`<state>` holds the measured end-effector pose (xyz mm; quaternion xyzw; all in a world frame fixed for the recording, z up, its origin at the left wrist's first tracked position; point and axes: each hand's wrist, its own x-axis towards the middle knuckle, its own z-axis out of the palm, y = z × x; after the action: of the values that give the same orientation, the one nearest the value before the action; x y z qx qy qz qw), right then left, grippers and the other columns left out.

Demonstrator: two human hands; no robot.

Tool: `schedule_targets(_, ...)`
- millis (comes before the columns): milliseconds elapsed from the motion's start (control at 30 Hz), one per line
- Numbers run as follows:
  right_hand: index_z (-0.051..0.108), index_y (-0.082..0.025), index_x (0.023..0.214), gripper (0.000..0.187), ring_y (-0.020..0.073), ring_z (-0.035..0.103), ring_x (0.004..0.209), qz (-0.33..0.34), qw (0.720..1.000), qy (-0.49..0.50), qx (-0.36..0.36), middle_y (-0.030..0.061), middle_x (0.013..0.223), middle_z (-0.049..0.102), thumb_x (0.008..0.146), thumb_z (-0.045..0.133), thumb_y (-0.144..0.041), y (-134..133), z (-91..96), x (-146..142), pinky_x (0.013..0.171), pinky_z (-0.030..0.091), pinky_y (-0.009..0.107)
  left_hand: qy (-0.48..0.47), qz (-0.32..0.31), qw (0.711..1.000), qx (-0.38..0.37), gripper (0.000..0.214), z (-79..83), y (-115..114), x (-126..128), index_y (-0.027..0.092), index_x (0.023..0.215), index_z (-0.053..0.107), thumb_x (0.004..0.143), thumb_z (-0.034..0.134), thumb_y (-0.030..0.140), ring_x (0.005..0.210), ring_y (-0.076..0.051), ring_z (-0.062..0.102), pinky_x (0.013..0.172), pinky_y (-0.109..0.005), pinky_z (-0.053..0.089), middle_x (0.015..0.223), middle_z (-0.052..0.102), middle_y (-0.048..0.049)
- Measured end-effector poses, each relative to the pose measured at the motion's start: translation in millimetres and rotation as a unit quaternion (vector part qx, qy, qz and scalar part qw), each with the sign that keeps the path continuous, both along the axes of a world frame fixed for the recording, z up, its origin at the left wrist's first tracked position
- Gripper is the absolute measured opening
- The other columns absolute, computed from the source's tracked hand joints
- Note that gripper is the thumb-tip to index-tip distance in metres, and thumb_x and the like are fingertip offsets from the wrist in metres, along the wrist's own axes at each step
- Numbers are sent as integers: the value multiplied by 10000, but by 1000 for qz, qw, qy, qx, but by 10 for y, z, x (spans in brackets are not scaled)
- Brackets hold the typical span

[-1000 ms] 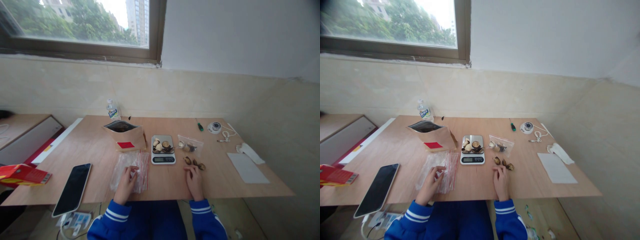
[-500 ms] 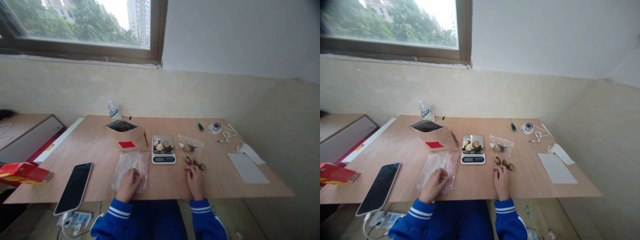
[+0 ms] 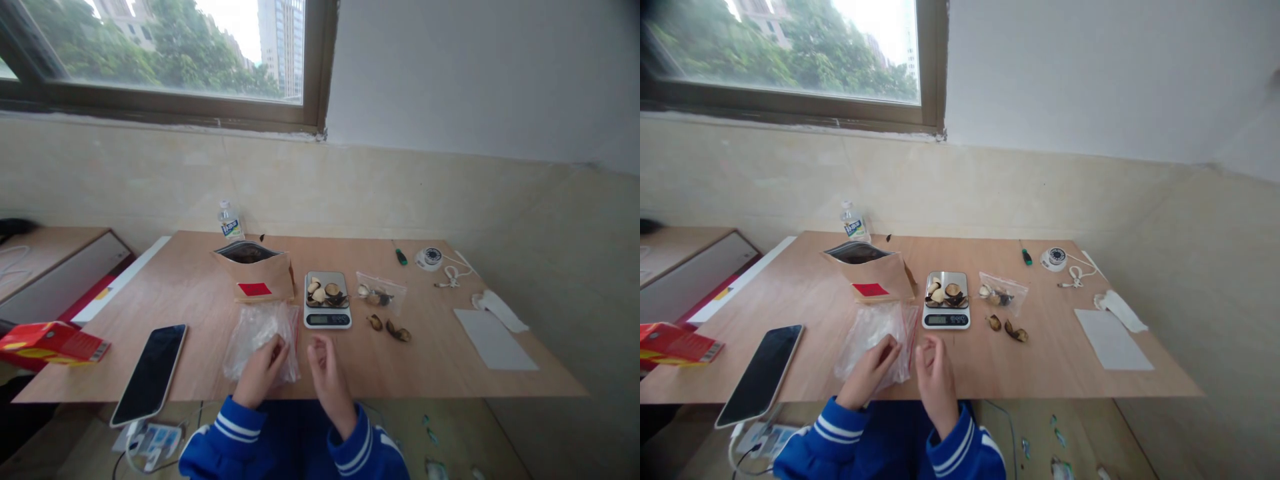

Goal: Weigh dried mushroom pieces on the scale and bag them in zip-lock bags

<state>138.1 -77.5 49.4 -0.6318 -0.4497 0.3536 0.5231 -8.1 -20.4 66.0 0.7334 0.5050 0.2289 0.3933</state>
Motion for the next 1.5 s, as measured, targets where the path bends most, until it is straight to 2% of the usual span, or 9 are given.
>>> schedule_targets(133,562,-187,770,388,130,539,593,59,989,131,-19,4,686,592,758,555,-575,141,-78,-139,566,435,249,-175,3,985,-9,268,170,-183,154,196,728,463,878,396,407,635,-133,448,617,-249,382,670,469,17)
schedule_targets(300,578,-180,711,437,97,427,483,14,991,131,-34,-36,556,502,690,600,-616,109,11,400,448,339,218,-255,160,953,43,308,235,-283,136,203,670,412,881,396,427,562,-116,382,555,-237,343,602,382,40)
schedule_targets(500,540,-223,1149,370,196,545,945,85,988,-118,51,80,1114,569,872,432,-443,327,159,925,813,446,335,-302,171,938,-10,377,239,-246,187,202,627,395,833,439,515,506,-101,336,490,-227,314,545,348,53)
schedule_targets(767,587,-202,1111,281,268,501,1002,48,864,-501,23,95,1060,617,854,479,-230,858,-52,1172,837,356,400,-359,182,912,-77,376,195,-248,392,205,658,379,816,442,540,470,-86,351,442,-211,323,544,361,63)
schedule_targets(933,651,-191,966,258,243,545,926,23,904,-423,55,83,925,654,884,460,-343,743,96,1154,816,367,384,-360,171,914,-79,359,146,-216,458,203,685,390,819,450,531,476,-83,355,458,-213,329,559,359,67)
schedule_targets(1100,658,-172,922,296,194,600,813,19,981,-156,110,72,917,667,829,535,-425,589,622,995,719,459,314,-330,141,932,-56,357,126,-197,471,200,660,391,850,415,502,498,-93,360,505,-228,333,548,361,62)
schedule_targets(1267,680,-186,955,330,169,621,766,155,987,-11,50,34,871,692,798,566,-453,480,1024,694,662,484,277,-297,122,947,-5,331,155,-208,450,197,673,408,874,400,459,566,-108,371,566,-239,336,602,369,46)
schedule_targets(1367,667,-183,1001,370,162,615,740,195,980,-23,18,30,843,685,823,518,-471,520,934,606,635,487,272,-290,133,948,17,329,171,-219,417,199,676,412,875,401,461,603,-118,386,596,-246,347,630,374,35)
schedule_targets(1500,640,-188,1020,313,186,590,876,81,977,-180,80,78,996,632,884,433,-379,724,580,668,762,475,319,-298,151,942,16,353,182,-226,375,205,665,409,866,391,494,592,-126,392,581,-250,362,621,374,31)
